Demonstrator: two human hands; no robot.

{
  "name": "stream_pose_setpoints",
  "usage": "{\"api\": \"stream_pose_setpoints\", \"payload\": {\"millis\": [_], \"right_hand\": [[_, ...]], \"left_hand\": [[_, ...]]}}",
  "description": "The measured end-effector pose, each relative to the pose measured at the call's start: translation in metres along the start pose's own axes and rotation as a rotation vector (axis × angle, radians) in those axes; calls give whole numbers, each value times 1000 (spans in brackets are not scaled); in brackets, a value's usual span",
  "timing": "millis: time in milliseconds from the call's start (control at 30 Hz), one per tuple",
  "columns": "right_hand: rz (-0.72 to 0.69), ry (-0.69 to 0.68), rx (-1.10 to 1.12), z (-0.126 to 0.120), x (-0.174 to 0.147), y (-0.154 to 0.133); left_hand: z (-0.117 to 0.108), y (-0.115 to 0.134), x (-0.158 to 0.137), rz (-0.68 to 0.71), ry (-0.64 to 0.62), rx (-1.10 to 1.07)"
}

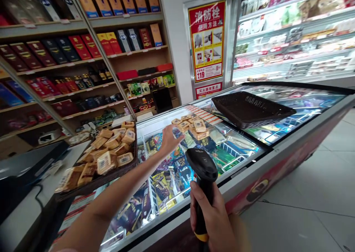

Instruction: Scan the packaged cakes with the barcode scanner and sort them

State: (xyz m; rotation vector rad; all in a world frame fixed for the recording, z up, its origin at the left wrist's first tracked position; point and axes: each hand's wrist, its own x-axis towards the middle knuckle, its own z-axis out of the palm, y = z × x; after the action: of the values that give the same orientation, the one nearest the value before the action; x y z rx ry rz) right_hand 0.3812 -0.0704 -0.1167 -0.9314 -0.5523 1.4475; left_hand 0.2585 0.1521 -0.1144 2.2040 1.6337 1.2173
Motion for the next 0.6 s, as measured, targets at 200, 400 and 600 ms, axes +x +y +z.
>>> {"api": "stream_pose_setpoints", "payload": {"millis": [200,400,600], "right_hand": [[-43,76,24,-28,17,-12],[-55,72,7,-28,23,-20],[-131,-78,-144,-4,48,-33]], "left_hand": [[102,43,40,-304,-57,-81],[124,36,44,-356,-13,-64],[50,-9,15,-212,-17,-163]]}}
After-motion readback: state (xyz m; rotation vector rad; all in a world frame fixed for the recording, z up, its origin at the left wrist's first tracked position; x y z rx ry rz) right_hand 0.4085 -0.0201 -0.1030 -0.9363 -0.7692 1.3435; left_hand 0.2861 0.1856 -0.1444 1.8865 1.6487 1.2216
